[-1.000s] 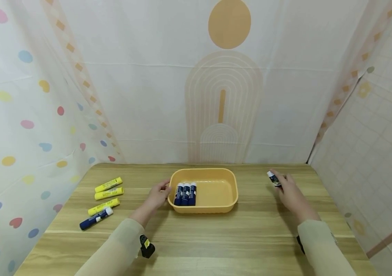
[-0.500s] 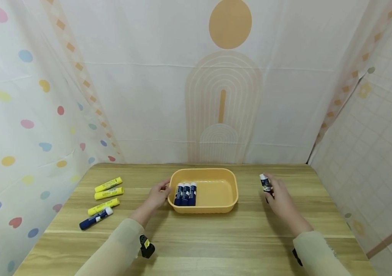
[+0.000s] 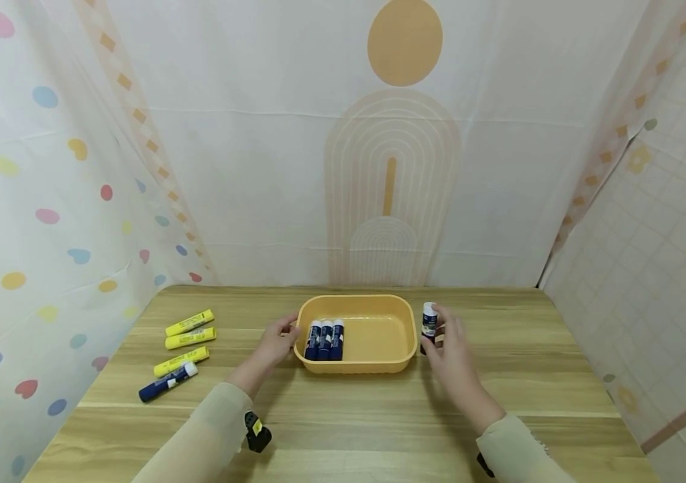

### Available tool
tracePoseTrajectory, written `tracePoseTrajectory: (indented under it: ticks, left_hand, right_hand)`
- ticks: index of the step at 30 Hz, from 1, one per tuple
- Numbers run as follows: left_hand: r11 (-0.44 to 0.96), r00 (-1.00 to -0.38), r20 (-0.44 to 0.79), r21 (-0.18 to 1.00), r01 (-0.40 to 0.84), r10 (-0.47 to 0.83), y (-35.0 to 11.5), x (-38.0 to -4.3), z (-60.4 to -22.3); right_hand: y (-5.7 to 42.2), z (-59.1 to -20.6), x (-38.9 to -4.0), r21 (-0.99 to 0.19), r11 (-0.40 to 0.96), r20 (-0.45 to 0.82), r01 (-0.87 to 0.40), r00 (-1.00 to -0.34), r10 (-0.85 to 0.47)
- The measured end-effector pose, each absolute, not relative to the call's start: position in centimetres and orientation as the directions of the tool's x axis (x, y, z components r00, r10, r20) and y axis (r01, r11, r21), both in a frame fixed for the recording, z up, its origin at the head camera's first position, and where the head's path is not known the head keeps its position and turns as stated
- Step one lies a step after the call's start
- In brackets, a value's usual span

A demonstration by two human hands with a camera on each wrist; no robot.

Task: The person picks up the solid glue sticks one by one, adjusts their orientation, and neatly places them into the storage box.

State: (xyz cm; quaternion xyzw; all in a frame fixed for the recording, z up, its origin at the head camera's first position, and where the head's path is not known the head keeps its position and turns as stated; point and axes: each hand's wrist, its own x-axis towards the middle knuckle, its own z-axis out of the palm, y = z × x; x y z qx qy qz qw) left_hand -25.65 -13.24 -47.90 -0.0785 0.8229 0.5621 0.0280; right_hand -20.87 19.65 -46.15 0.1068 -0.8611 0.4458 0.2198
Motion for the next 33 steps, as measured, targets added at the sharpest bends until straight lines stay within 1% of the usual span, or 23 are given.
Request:
tracePoseTrajectory:
  ticks: [4,8,12,14,17,23,26,31,33]
  left_hand:
    - [0.355,-0.986,-0.135,0.921,-0.161,-0.097,-13.2,-25.6,-48.0]
    - [0.349,-0.986,-0.136,0.923,-0.16,-0.092,-13.3,-25.6,-48.1]
    - [0.338,-0.986,-0.138,0.927,-0.161,-0.09,-13.3,-25.7,-48.2]
    - [0.337,-0.986,-0.139,0.928,-0.161,-0.089,-13.3,-25.7,-48.2]
    - [0.33,-0.985,-0.146,0.929,-0.168,-0.092,-13.2,-25.7,-48.0]
    - [0.28,-0.981,-0.16,0.942,-0.184,-0.105,-13.1,-25.5,-47.8]
    - [0.273,-0.982,-0.16,0.944,-0.183,-0.105,-13.1,-25.5,-47.7]
    - [0.272,-0.982,-0.163,0.944,-0.184,-0.097,-13.1,-25.5,-47.7]
    - [0.271,-0.981,-0.167,0.944,-0.188,-0.097,-13.1,-25.5,-47.7]
  right_hand:
    - [17.7,-46.4,-20.4,-0.694,0.546,0.568,-0.47,-0.823,0.014]
    - [16.1,-46.7,-20.0,-0.664,0.509,0.634,-0.548,-0.774,-0.005]
    - [14.8,-47.0,-20.0,-0.641,0.492,0.666,-0.589,-0.745,-0.024]
    - [14.2,-47.2,-20.0,-0.635,0.498,0.664,-0.59,-0.747,-0.039]
    - [13.4,-47.3,-20.2,-0.645,0.514,0.623,-0.565,-0.779,-0.074]
    - [11.6,-46.6,-21.4,-0.751,0.51,0.423,-0.419,-0.899,-0.116]
    - [10.7,-46.2,-22.4,-0.769,0.522,0.358,-0.368,-0.925,-0.126]
    - [9.6,-45.5,-23.9,-0.747,0.603,0.253,-0.282,-0.958,-0.135]
    - [9.3,-45.2,-24.5,-0.75,0.62,0.188,-0.23,-0.973,-0.134]
